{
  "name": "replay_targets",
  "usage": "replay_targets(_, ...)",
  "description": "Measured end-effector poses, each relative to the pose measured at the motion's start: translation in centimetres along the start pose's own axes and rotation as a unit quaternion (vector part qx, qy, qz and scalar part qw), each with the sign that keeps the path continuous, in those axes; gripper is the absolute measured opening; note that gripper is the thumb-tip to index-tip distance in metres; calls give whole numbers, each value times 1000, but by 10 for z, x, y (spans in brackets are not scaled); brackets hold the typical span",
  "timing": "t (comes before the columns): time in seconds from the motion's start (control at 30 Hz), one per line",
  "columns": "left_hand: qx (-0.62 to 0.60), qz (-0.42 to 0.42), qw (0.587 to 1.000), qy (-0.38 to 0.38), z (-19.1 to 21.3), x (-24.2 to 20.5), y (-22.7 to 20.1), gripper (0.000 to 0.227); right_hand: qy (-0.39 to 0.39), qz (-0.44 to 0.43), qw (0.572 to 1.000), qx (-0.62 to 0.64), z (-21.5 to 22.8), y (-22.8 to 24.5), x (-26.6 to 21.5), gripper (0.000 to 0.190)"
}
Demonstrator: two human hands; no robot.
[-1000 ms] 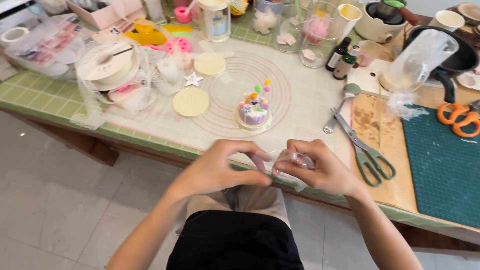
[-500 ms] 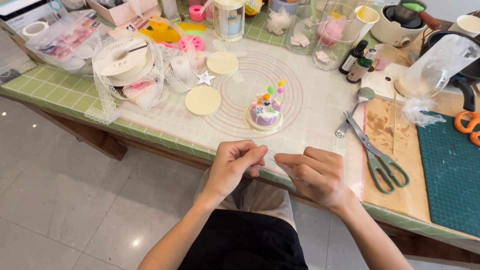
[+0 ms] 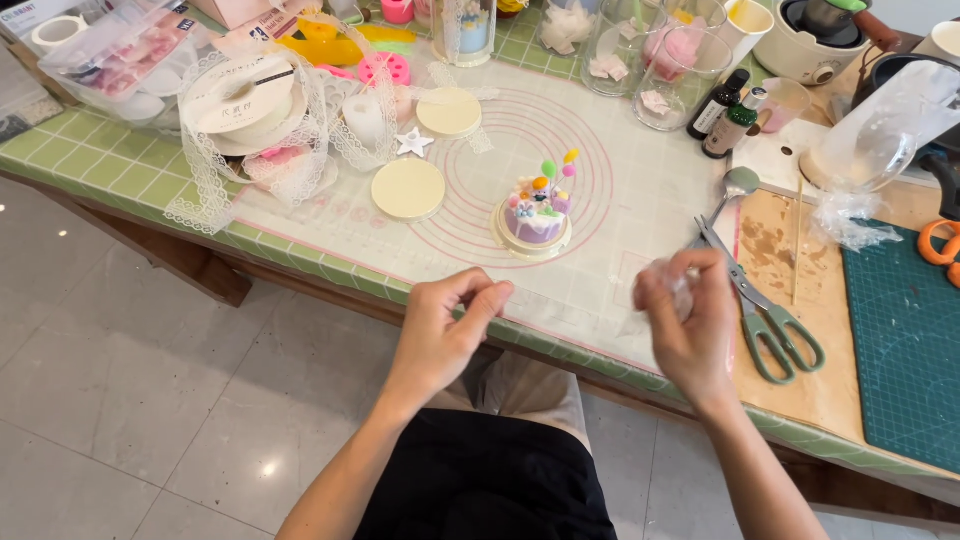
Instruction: The person places a decorative candle inside a clear plastic cylinder and seals it with a lid by hand.
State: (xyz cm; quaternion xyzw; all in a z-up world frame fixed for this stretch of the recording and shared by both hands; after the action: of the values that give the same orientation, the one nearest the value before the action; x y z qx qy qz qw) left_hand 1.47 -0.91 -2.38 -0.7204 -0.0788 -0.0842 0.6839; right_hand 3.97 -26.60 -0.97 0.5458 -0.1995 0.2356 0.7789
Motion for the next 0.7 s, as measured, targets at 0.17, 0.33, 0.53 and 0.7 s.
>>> replay_targets(0.17,-28,1,1000,-12,22,7,8,26,-12,-62,998,30,47,-62,-1,19)
replay_targets(0.33,-98,-4,995,-1,50,16,13,28,-57,-26,968,242,106,-88,0,54)
replay_targets(0.53,-181,-11,983,34,57,27,10,25,-152,-166,930,291,158,-119,6,26)
replay_targets(0.7,-237,-2,970,49,48,33,13,26,-236,-225,909,261,190,-156,0,35)
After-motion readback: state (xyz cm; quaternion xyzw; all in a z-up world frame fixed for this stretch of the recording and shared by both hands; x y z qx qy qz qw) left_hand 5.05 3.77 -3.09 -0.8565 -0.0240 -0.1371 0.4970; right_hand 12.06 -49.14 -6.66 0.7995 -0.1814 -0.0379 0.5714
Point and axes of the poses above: each hand's wrist, its own x-axis towards the middle knuckle, its own z-axis out of the back of the hand, y = z × x, the point moved 8 cm from there along x, towards the middle knuckle, and after that the axes turned 9 degrees about -x, right-handed, at the moved point
